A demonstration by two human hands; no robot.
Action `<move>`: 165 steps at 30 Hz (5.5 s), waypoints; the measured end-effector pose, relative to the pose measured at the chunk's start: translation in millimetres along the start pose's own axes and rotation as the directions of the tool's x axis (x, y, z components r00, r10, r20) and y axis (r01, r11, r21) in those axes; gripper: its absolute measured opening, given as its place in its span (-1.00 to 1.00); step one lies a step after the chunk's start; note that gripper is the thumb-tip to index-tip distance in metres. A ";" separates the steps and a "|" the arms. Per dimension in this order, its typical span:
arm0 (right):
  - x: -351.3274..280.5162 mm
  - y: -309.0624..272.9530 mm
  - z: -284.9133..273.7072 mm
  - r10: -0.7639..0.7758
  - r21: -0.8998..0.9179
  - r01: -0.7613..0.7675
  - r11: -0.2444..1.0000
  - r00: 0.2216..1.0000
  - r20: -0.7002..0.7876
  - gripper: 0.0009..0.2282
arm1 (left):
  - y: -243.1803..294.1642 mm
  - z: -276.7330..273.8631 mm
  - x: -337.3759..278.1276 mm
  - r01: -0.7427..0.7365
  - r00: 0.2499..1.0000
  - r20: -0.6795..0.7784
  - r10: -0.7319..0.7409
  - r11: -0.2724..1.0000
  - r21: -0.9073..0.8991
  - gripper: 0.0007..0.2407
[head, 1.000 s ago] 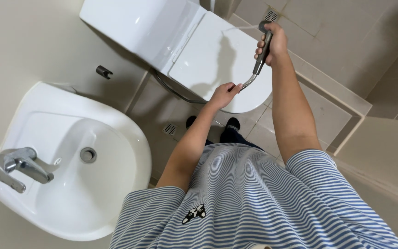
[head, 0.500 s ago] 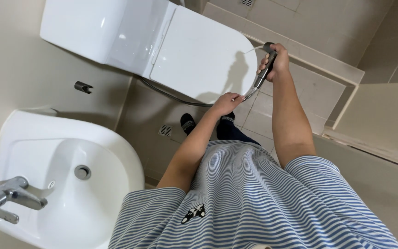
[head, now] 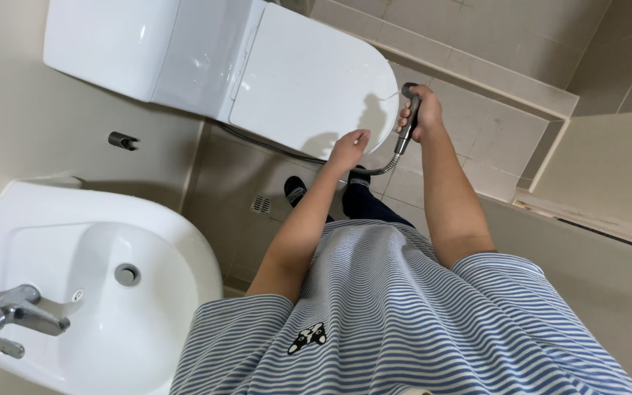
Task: Scrubbing the toilet bowl with a brush and rinsing it using a bidet sprayer.
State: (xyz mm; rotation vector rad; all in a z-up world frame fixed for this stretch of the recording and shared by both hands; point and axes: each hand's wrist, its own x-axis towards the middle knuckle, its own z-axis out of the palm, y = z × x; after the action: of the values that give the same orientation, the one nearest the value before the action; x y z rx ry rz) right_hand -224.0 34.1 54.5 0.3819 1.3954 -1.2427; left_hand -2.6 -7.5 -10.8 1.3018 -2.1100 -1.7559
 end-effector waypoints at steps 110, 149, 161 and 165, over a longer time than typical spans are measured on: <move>-29.3 66.3 105.9 -0.143 -0.084 0.140 0.987 0.989 -0.030 -0.74 | -190.3 -115.8 -34.7 0.116 0.976 -0.150 -0.155 0.963 -0.244 -0.74; -9.1 -1.5 110.7 -0.179 -0.041 0.180 0.983 0.984 0.022 -0.74 | -122.3 -108.9 -1.7 0.202 0.965 -0.130 -0.230 0.959 -0.198 -0.73; 33.9 -72.4 156.2 -0.112 -0.132 0.131 0.983 0.984 0.141 -0.72 | -57.8 -112.1 44.1 0.246 0.938 -0.186 -0.291 0.941 -0.231 -0.72; 44.0 -77.6 201.1 -0.061 -0.229 0.110 0.967 0.976 0.211 -0.72 | -60.9 -120.6 48.3 0.221 0.927 -0.242 -0.285 0.940 -0.259 -0.72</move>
State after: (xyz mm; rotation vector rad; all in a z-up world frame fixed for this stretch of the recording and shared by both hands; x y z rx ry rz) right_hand -195.0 -179.5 98.3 0.0259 1.3774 -1.1322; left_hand 67.8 -128.3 -43.1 1.6986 -1.5989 -1.7202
